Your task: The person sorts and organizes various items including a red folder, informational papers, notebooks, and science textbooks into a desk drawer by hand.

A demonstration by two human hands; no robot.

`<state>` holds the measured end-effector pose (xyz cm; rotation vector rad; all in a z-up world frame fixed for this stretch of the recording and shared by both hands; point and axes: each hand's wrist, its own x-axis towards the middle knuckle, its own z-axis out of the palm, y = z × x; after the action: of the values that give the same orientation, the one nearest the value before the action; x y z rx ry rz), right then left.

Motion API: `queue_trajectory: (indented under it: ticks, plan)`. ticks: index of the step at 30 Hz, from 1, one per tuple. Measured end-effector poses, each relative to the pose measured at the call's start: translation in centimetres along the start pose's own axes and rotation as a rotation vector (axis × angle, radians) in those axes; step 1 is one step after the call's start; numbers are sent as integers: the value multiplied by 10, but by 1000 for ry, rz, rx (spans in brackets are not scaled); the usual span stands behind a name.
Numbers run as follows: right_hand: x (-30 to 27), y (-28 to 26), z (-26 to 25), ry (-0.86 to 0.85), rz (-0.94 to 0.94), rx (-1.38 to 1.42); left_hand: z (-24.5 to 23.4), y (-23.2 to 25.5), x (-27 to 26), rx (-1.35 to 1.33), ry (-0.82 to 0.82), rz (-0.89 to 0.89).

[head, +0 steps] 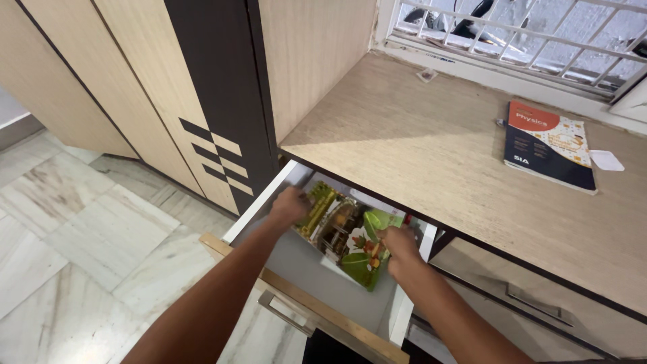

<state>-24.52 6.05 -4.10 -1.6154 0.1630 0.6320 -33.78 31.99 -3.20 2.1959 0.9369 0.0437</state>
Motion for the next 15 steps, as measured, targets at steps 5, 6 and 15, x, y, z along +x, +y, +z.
queue_trajectory:
  ticks: [5, 6, 15]
  plan:
    - [-12, -13, 3, 37, 102, 138, 3, 10, -6, -25, 57, -19]
    - [-13, -17, 3, 51, 95, 122, 7, 9, -2, -30, 49, -16]
    - [-7, -31, 11, 132, -3, 91, 47, 8, 28, -143, 196, 59]
